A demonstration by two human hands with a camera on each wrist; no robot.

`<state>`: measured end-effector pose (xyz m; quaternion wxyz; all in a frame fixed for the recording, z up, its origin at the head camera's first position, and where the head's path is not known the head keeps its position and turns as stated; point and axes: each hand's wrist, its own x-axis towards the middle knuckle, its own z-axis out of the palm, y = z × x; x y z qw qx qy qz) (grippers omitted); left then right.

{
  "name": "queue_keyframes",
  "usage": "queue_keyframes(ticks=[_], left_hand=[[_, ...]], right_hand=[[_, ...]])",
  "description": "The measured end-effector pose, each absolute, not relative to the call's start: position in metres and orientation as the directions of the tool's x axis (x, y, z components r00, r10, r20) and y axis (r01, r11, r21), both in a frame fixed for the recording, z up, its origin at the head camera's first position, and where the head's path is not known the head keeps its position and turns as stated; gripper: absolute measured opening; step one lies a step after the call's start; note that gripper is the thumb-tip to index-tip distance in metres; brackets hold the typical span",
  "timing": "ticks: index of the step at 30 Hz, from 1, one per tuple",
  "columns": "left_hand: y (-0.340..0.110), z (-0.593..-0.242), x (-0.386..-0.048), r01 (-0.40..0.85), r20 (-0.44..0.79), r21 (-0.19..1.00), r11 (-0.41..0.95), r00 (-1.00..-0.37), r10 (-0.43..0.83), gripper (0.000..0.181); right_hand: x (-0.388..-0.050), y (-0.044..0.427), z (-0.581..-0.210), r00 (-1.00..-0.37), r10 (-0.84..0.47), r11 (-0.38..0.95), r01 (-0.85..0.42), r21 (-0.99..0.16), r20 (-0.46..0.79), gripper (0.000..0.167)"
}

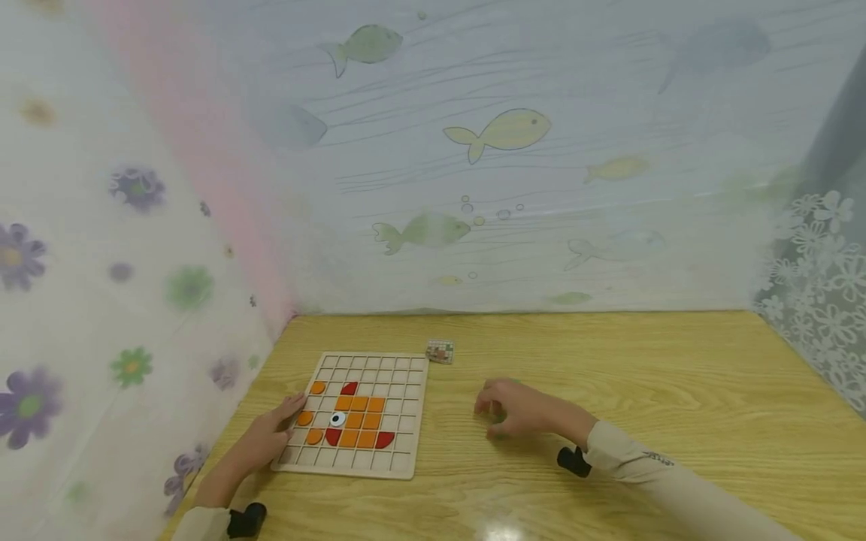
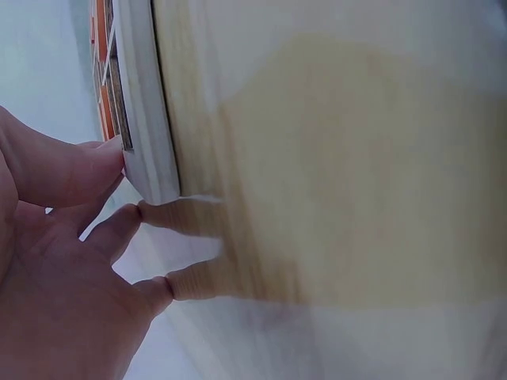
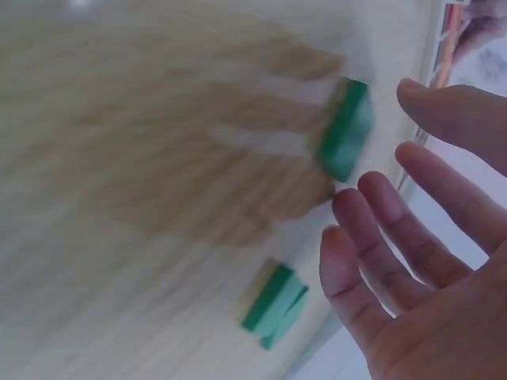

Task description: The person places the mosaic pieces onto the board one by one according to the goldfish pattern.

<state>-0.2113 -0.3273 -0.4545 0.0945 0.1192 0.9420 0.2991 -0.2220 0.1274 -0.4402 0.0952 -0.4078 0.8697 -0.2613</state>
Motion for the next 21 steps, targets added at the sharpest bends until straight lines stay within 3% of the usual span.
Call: queue_keyframes(ticks=[21], left_hand=[[-0.325,-0.451,-0.212,0.211,-0.073,0.565,0.798,-0.950,0.303,0.057]], right_hand=[[-0.203,0.147,-0.459,-0.656,-0.735,0.495,-0.691,-0.527,0.170,0.015]])
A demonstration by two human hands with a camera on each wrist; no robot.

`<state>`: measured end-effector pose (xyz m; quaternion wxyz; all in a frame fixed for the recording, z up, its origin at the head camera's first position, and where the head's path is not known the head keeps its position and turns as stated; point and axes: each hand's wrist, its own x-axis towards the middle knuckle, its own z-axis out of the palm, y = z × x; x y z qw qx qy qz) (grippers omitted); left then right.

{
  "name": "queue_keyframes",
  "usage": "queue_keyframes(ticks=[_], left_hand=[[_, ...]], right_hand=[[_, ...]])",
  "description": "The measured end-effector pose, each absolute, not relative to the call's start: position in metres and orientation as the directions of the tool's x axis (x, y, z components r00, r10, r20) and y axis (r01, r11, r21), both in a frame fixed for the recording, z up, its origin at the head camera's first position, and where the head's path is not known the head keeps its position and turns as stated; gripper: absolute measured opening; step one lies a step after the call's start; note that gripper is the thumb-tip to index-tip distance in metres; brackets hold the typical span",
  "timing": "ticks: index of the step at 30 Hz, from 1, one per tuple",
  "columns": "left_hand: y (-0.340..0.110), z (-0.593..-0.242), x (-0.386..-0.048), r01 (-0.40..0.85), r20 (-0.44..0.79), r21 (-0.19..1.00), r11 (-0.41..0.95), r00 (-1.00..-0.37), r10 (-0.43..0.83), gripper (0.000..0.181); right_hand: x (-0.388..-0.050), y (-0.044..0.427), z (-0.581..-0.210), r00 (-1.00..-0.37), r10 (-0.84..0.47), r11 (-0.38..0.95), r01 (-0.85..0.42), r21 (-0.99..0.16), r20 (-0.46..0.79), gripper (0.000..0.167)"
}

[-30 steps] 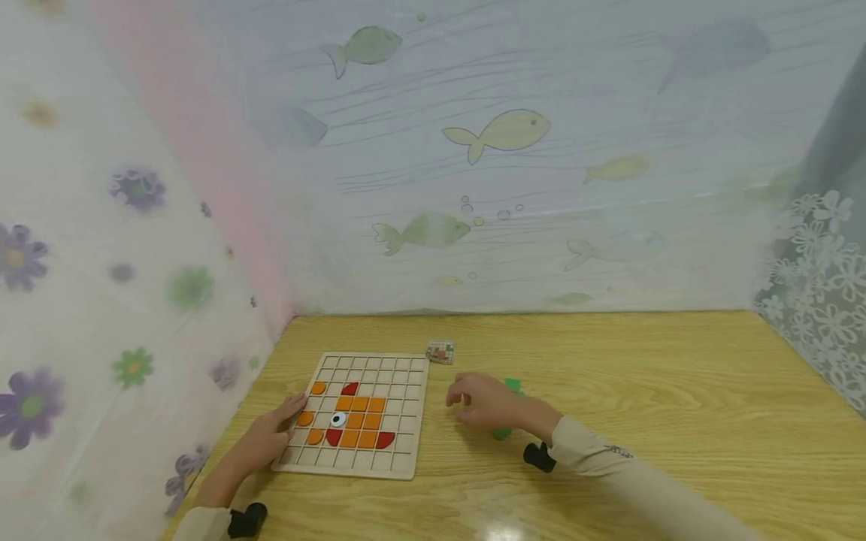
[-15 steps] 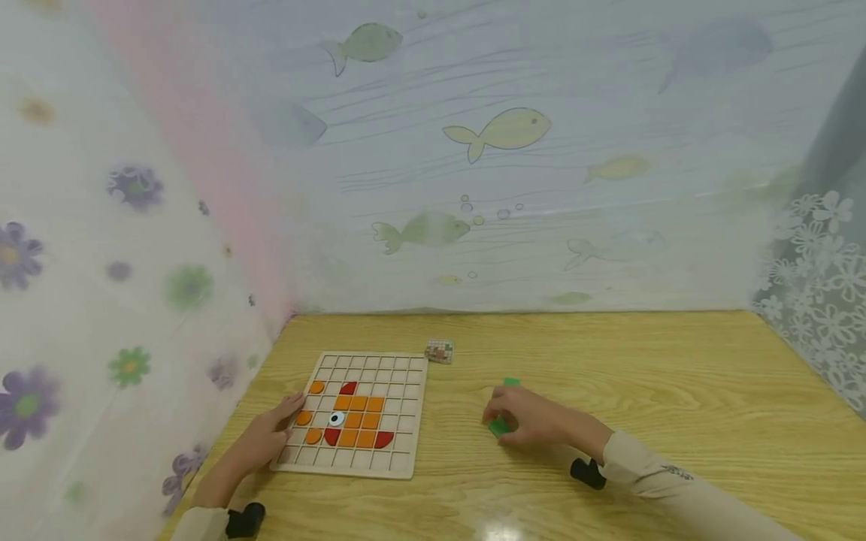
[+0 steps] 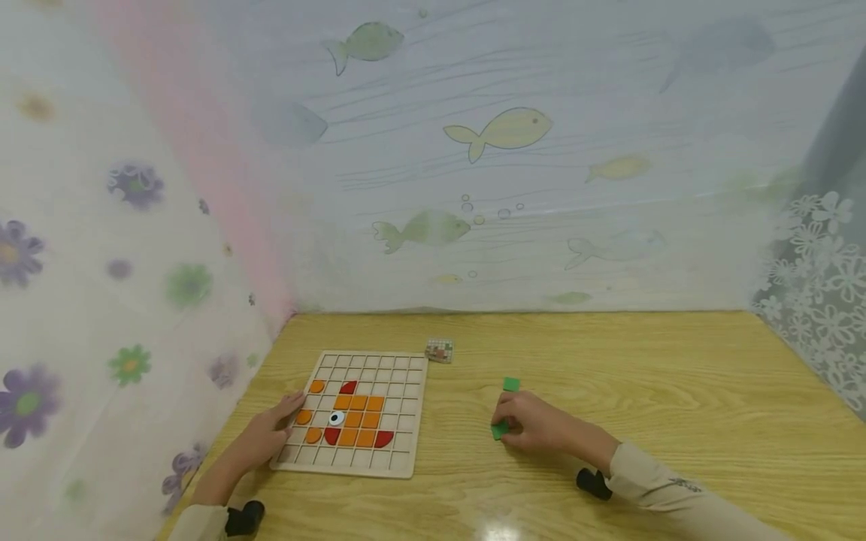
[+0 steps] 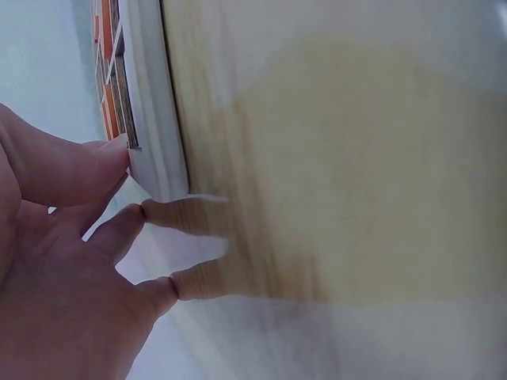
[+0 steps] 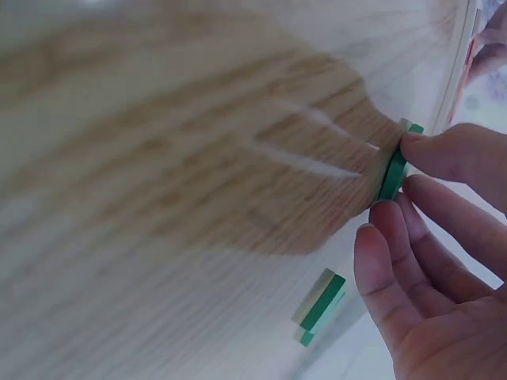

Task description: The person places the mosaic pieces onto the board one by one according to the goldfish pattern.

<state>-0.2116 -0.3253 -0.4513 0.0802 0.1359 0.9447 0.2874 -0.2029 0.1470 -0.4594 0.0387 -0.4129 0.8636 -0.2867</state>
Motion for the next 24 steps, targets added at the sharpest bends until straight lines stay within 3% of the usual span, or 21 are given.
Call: queue_keyframes(ticks=[13,24], left_hand=[[-0.328,-0.455,-0.212,0.207,-0.071,0.573,0.793,-0.951,0.300,0.058],[-0.328,-0.454,-0.213,0.192,-0.090,0.588,0.786,-0.950,0.299,0.058]], right_hand=[[-0.212,0.131,-0.454,-0.679,-0.707,0.507,-0.681,-0.528,0.197,0.008],[-0.229,0.106,-0.451,-0.715,-0.673,0.493,-0.623,-0.607,0.187,0.017]])
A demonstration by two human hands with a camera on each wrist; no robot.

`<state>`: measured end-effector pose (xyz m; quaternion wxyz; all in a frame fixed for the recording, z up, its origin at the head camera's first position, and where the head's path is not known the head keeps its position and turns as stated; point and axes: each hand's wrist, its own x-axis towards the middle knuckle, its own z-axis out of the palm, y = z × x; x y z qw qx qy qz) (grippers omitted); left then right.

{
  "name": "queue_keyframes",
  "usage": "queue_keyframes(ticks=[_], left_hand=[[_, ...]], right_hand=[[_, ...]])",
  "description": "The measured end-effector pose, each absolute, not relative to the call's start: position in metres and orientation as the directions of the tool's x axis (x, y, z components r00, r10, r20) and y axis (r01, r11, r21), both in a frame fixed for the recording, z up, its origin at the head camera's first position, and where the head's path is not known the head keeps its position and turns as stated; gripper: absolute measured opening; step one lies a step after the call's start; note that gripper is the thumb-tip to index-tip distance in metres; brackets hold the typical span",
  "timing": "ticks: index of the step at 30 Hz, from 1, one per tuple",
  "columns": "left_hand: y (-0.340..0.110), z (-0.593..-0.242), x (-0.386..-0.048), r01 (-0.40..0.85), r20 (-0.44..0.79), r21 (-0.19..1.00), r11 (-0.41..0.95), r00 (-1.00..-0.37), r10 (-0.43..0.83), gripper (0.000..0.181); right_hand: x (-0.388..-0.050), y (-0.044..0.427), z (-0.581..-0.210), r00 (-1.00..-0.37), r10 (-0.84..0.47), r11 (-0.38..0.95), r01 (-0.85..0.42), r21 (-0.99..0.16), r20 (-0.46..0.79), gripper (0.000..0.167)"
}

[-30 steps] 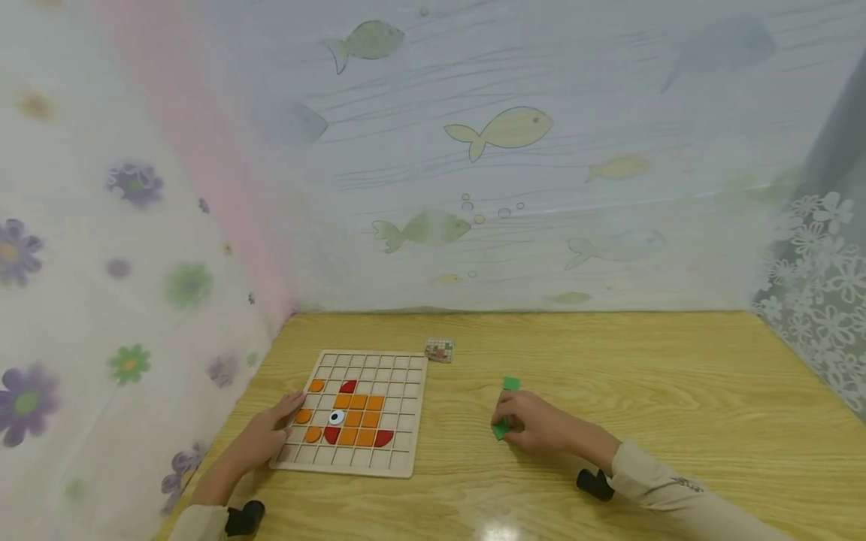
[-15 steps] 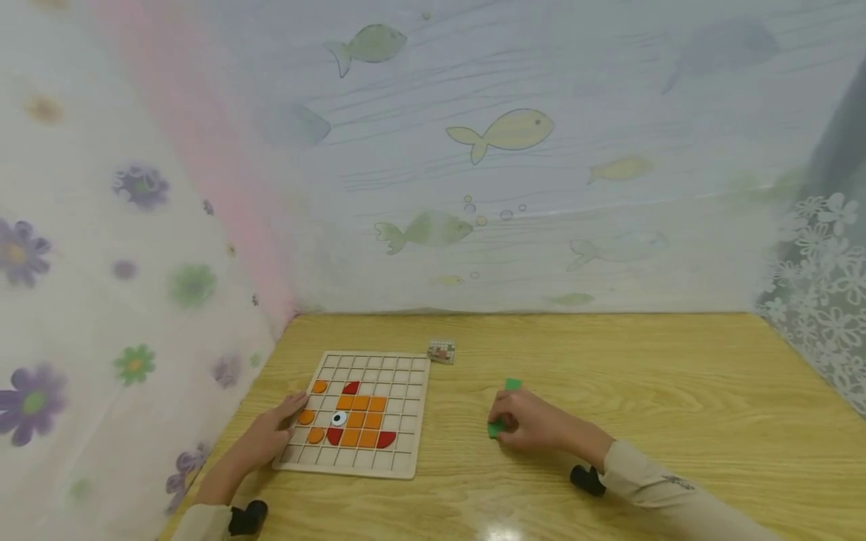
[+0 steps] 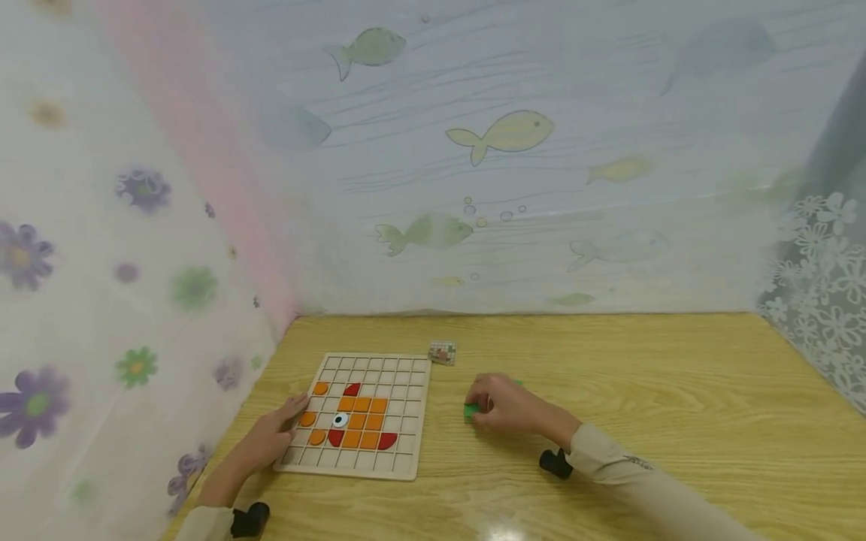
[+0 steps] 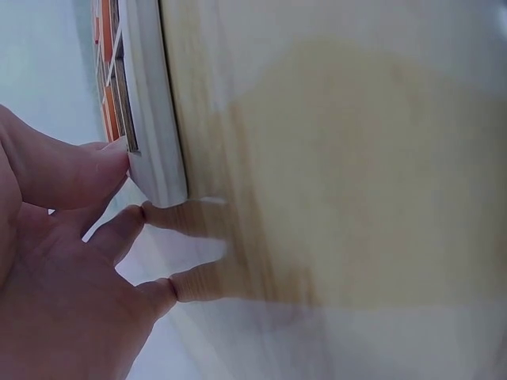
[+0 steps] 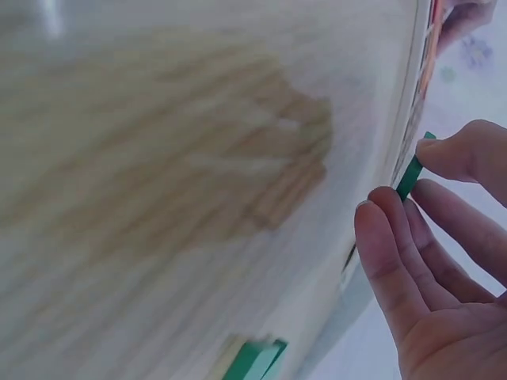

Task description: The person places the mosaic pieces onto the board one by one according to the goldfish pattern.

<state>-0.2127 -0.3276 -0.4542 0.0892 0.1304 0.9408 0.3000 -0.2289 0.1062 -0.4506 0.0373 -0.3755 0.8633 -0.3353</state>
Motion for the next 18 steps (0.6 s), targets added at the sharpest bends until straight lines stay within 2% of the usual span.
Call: queue_keyframes(ticks=[7,18], left_hand=[[-0.327,-0.455,-0.213,0.191,-0.084,0.595,0.781,-0.952,0.296,0.058],[-0.326,-0.453,-0.212,0.163,-0.100,0.612,0.774,-0.955,0.280,0.059]], right_hand=[[-0.245,0.086,-0.450,-0.707,-0.667,0.479,-0.649,-0.592,0.236,0.018],[-0.272,0.050,-0.446,-0.721,-0.651,0.476,-0.631,-0.613,0.237,0.018]])
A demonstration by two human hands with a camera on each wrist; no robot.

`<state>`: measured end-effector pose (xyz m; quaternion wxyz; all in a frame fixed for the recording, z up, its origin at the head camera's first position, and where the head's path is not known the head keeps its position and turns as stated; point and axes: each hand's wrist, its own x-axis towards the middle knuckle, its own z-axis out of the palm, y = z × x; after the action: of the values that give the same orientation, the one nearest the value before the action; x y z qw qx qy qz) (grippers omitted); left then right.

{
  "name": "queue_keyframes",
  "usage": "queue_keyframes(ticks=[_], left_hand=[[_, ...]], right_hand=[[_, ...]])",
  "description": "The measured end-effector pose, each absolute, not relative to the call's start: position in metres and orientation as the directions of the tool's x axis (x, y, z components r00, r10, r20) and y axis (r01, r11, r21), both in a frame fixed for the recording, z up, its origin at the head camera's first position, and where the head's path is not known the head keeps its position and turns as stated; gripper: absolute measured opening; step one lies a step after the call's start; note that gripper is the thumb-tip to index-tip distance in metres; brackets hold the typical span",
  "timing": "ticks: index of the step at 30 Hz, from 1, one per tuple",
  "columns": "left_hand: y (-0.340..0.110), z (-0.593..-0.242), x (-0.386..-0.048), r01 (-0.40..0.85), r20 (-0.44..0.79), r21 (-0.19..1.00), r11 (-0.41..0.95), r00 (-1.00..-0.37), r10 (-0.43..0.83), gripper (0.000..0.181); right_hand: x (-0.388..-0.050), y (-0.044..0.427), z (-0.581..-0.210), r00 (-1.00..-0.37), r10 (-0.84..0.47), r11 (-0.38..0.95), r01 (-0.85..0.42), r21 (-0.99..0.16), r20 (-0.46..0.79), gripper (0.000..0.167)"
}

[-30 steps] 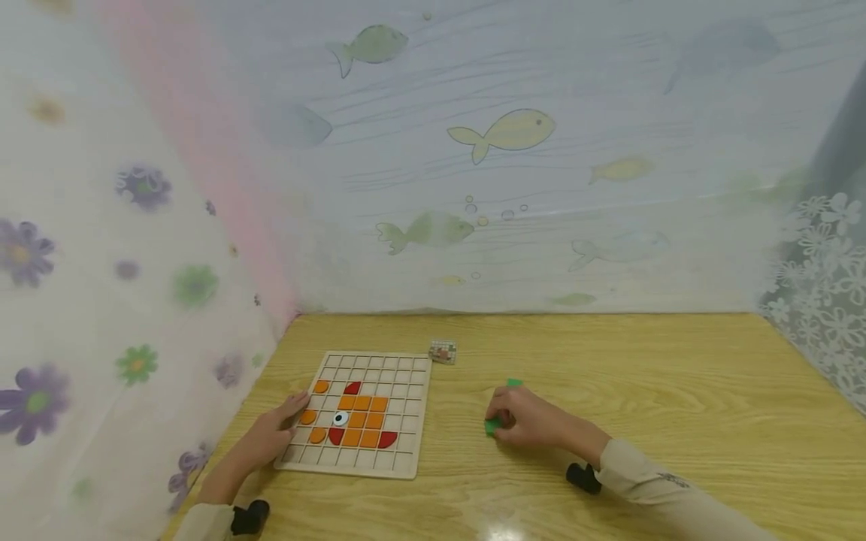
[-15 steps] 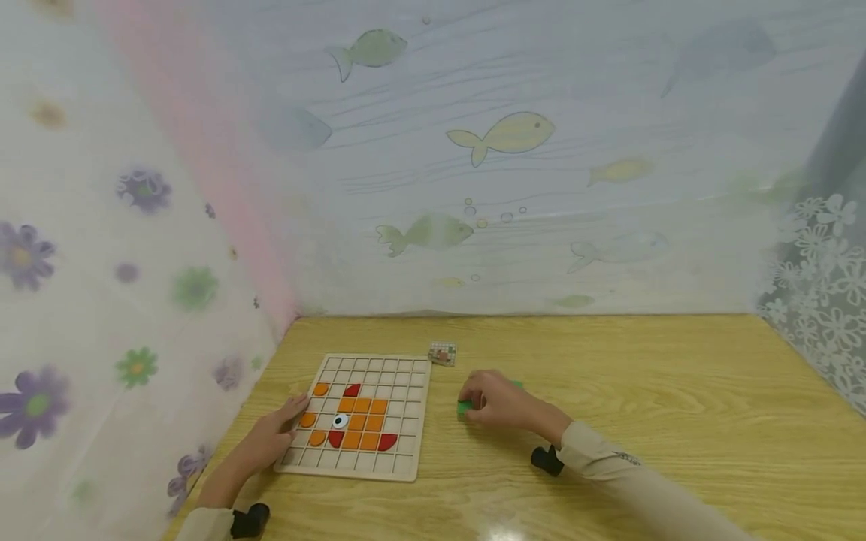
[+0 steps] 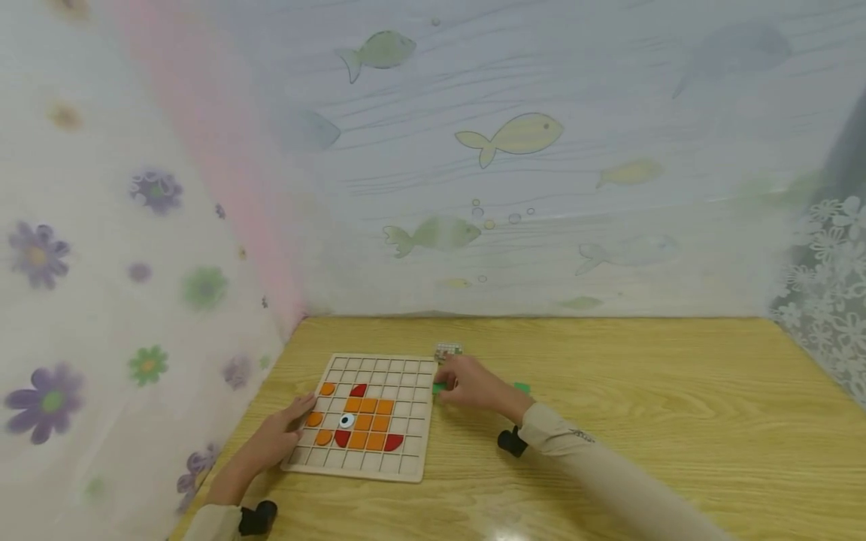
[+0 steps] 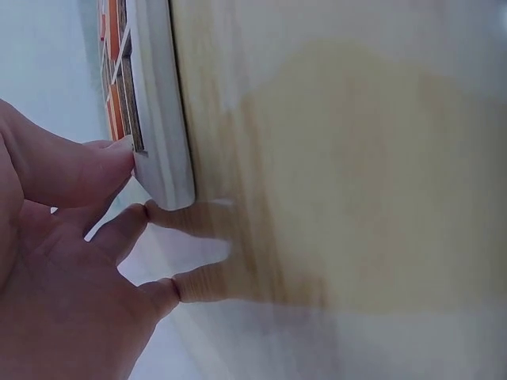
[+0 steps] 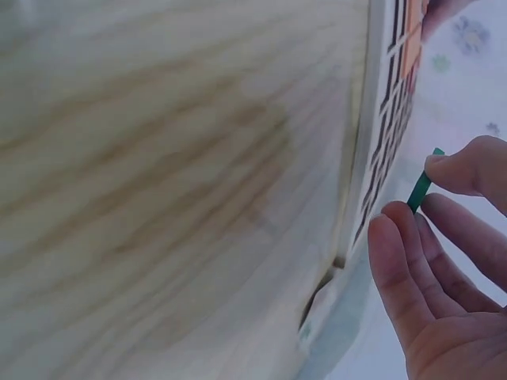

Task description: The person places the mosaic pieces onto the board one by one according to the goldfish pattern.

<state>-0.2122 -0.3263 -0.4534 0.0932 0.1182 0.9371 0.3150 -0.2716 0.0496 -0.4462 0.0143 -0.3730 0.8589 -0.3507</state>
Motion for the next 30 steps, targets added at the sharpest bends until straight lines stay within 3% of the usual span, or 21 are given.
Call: queue_keyframes(ticks=[8,15,22,30], left_hand=[[-0.321,-0.453,-0.213,0.158,-0.091,0.606,0.779,-0.960,0.265,0.058],[-0.321,-0.457,-0.215,0.169,-0.082,0.598,0.783,-0.960,0.269,0.058],[-0.319,-0.455,-0.213,0.168,-0.079,0.606,0.777,-0.960,0.269,0.059],[-0.323,-0.454,-0.210,0.162,-0.073,0.584,0.795,-0.966,0.250,0.058]], right_hand=[[-0.287,0.026,-0.446,-0.714,-0.644,0.449,-0.643,-0.620,0.275,0.012],[-0.296,0.008,-0.453,-0.768,-0.588,0.480,-0.583,-0.655,0.252,0.009],[-0.303,-0.005,-0.464,-0.786,-0.536,0.543,-0.600,-0.588,0.307,0.007],[-0.302,-0.011,-0.469,-0.822,-0.493,0.498,-0.537,-0.681,0.287,0.006]])
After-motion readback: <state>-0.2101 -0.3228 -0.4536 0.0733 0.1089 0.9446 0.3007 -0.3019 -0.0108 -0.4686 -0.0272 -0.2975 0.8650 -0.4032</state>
